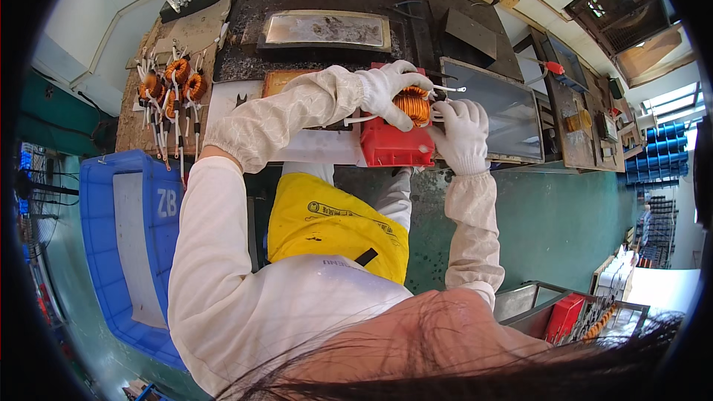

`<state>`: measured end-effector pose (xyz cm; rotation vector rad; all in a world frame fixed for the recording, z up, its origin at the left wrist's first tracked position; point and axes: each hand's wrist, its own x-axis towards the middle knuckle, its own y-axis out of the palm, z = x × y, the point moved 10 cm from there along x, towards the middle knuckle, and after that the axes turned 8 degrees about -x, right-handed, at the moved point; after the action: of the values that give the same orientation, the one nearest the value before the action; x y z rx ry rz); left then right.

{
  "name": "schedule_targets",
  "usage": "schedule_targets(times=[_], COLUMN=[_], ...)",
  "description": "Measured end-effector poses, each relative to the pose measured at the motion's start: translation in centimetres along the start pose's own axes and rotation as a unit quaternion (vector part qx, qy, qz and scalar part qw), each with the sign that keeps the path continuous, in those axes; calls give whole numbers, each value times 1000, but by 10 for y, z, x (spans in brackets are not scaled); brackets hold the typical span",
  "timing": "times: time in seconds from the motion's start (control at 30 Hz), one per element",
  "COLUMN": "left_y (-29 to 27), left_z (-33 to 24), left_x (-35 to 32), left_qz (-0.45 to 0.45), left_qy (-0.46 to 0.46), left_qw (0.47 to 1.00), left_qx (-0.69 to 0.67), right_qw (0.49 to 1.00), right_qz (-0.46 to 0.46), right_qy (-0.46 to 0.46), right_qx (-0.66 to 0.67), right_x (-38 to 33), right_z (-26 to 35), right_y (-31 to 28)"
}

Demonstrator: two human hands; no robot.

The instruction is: The recorder dips copper wire coils into a soldering bath and then places them on an industrial storage rack.

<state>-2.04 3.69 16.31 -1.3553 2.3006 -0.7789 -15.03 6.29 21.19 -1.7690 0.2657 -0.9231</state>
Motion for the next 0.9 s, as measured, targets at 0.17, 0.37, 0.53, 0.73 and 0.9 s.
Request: schedule_targets(times=[0.17, 0.37, 0.53, 0.73, 0.9], left_y=[0, -17, -45, 35, 62], left_z=[4, -7, -27, -37, 45], left_x=[3, -2, -52, -144, -169], left_qz=[13, -51, -118, 23, -127], left_qy=[-9, 46, -46, 2, -183], left_qw=[1000, 996, 979, 978, 853], left_qx=[-11, 58, 162, -207, -472], right_qw=[999, 994, 988, 969, 974], right_qz=[30, 52, 112, 148, 101], right_qy=[6, -12, -46, -61, -51], right_qx=[7, 94, 101, 189, 195], right_x=[-4, 26, 51, 56, 51], right_z=[-14, 15, 20, 26, 21], right_y=[-5, -6, 31, 50, 53])
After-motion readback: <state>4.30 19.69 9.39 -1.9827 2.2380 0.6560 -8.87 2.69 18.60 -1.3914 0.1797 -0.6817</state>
